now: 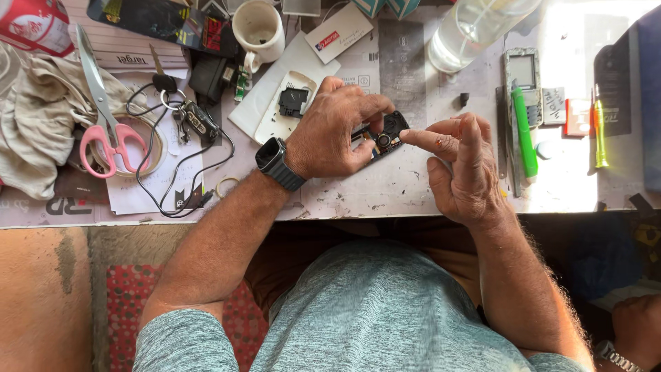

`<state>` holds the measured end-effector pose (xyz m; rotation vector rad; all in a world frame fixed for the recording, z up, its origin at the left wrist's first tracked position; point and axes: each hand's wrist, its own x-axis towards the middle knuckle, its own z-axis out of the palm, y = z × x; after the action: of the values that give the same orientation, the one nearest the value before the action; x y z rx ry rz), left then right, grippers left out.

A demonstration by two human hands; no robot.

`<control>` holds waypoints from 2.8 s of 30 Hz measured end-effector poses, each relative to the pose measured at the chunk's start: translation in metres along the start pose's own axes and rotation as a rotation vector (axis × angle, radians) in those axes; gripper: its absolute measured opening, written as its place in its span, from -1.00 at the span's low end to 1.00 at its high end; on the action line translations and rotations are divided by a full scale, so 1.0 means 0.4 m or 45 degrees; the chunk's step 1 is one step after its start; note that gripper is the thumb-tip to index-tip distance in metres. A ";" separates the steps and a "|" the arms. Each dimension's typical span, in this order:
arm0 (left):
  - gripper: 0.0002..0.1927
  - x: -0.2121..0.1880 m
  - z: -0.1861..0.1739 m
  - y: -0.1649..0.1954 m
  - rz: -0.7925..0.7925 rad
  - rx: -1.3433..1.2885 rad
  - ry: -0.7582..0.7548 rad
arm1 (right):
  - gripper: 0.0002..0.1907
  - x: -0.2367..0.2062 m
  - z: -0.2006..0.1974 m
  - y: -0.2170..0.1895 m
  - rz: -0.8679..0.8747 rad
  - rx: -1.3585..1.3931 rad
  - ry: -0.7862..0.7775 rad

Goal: The person pries inside a disassembled mobile phone using a metal file-like tool, then applies adhesive from a yellow glue tube to a small component and presses it into place. They continue manipulating the phone's internal parts and reposition the device on the cluttered workbench.

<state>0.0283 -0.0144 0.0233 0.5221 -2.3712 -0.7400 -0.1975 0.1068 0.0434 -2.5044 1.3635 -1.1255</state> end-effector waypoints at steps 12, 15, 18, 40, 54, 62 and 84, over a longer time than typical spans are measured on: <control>-0.54 -0.001 0.001 0.018 0.006 -0.276 0.090 | 0.10 -0.017 0.002 -0.005 -0.048 0.108 -0.036; -0.60 0.001 0.001 0.021 -0.008 -0.193 0.056 | 0.10 -0.013 -0.001 -0.006 -0.070 0.095 -0.040; -0.57 0.002 0.005 0.021 0.029 -0.103 0.031 | 0.07 -0.010 0.002 -0.009 -0.050 0.122 -0.059; -0.65 -0.004 0.004 0.010 0.006 -0.100 0.027 | 0.11 -0.091 0.002 -0.042 0.068 0.210 -0.228; -0.58 0.006 -0.005 0.046 0.020 0.076 0.174 | 0.15 -0.185 -0.107 0.002 0.133 -0.254 0.012; -0.63 0.077 0.056 0.062 0.130 0.332 0.108 | 0.12 -0.192 -0.079 0.018 0.256 -0.421 -0.038; -0.85 0.270 0.184 0.111 -0.551 -0.642 -0.211 | 0.15 -0.255 -0.107 0.015 0.415 0.285 0.664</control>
<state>-0.1074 -0.0079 0.0469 0.7784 -2.1111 -1.5729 -0.2629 0.1915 0.0145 -1.8164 1.5672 -1.8020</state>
